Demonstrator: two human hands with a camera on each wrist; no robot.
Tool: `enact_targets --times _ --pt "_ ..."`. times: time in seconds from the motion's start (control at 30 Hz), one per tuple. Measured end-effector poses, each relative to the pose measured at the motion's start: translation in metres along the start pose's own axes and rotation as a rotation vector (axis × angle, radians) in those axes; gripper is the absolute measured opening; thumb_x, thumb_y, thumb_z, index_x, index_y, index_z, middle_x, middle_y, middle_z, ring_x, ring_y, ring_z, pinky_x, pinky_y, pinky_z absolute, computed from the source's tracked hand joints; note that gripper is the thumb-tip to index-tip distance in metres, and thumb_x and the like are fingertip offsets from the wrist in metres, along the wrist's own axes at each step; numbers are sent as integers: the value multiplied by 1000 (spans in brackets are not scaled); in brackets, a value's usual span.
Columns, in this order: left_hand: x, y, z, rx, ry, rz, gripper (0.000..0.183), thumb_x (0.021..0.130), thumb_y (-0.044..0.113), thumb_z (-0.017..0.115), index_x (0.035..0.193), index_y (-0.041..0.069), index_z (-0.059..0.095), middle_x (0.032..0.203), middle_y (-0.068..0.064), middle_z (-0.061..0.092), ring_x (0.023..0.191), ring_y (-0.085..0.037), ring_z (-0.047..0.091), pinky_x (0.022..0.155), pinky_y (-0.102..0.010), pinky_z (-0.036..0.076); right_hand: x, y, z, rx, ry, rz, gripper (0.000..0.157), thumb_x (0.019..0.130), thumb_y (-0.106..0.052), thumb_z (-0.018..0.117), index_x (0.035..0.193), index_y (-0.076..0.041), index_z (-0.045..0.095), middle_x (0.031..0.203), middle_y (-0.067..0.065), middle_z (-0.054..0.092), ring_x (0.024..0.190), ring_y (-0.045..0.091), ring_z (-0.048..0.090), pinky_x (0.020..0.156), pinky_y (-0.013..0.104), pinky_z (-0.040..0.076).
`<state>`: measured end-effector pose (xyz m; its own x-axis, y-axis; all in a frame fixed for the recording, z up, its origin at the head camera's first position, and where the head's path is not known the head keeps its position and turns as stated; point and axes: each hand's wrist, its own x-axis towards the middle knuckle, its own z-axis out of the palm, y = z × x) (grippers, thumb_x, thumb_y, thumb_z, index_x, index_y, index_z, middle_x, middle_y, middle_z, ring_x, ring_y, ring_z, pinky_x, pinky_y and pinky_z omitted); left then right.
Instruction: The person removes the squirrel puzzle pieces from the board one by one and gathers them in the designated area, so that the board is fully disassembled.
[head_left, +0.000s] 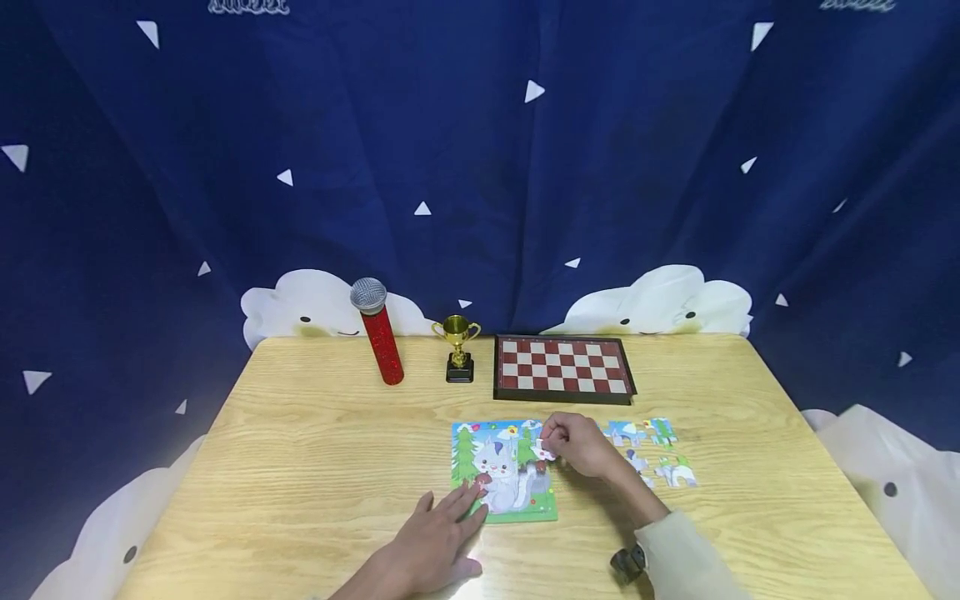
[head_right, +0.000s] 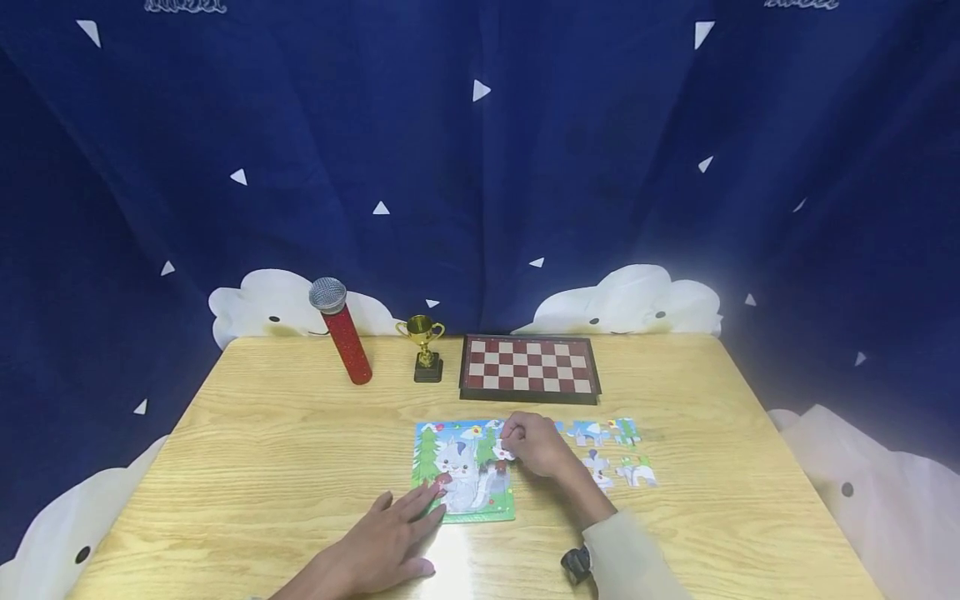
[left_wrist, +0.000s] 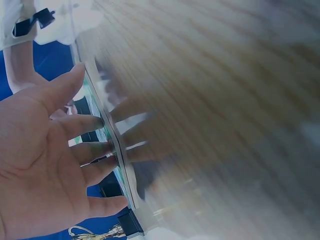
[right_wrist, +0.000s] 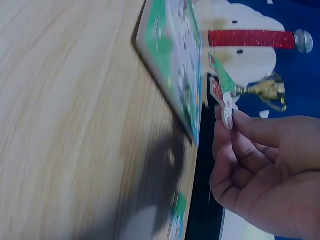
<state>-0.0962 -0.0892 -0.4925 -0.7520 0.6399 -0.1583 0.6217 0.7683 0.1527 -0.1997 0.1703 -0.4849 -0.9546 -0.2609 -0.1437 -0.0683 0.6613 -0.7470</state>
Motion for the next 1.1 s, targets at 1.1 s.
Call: enact_targets --times 1.1 --pt "1 -4 0 -36 -14 17 70 88 56 50 144 15 41 155 -8 30 142 -26 33 103 -58 37 -31 53 -47 -130 -25 142 12 82 4 56 80 -6 62 66 3 57 53 12 47 45 20 37"
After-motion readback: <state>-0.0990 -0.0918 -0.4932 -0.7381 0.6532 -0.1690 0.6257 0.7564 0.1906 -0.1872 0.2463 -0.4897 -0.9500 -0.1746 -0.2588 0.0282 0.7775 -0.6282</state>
